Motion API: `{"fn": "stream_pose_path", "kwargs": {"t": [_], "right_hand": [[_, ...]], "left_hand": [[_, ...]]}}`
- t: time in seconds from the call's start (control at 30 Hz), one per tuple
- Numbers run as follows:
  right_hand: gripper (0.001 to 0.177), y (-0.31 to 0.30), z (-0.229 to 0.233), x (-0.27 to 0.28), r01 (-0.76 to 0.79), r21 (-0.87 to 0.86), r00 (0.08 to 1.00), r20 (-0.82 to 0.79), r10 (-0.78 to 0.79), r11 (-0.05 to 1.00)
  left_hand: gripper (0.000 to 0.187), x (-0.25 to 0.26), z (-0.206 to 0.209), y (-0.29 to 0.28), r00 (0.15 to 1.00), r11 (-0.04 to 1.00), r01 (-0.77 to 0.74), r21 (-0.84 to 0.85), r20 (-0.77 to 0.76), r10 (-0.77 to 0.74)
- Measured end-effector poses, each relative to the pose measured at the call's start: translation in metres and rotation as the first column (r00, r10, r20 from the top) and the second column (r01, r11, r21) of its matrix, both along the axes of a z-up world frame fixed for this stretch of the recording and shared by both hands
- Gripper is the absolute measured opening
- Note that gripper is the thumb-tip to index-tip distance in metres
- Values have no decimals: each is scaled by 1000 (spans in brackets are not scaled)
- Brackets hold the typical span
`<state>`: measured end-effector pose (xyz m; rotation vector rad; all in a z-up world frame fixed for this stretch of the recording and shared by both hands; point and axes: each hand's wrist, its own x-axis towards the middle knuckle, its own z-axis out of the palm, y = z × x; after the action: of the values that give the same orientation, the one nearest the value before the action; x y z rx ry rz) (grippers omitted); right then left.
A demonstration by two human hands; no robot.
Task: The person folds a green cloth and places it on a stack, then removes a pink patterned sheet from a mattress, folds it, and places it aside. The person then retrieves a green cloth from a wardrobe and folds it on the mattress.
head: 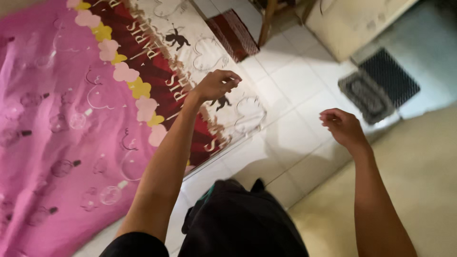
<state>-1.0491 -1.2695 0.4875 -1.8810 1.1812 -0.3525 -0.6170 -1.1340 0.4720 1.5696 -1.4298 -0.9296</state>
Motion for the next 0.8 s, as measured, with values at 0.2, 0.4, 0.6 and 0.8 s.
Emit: {"fn": "stream_pose_path", "kwargs": {"t": [0.2, 0.4, 0.6, 0.8], "right_hand": [[22, -153, 35, 75, -263, -49, 963, 43, 266, 963], [23, -249, 21, 177, -425, -8, 905, 16, 425, 905], [21, -338, 20, 245, -496, 63, 864, -65, 500, 866], [28, -453, 42, 314, -469, 64, 882, 0, 470, 881]], "left_hand": [[29, 10, 20, -54, 967, 969, -246, 5, 68, 245], [27, 52, -2, -117, 919, 921, -387, -47, 63, 389], [26, 95, -12, -202, 880, 880, -474, -13, -16, 474], [27, 142, 16, -285, 859, 857, -509, -77, 23, 512]]}}
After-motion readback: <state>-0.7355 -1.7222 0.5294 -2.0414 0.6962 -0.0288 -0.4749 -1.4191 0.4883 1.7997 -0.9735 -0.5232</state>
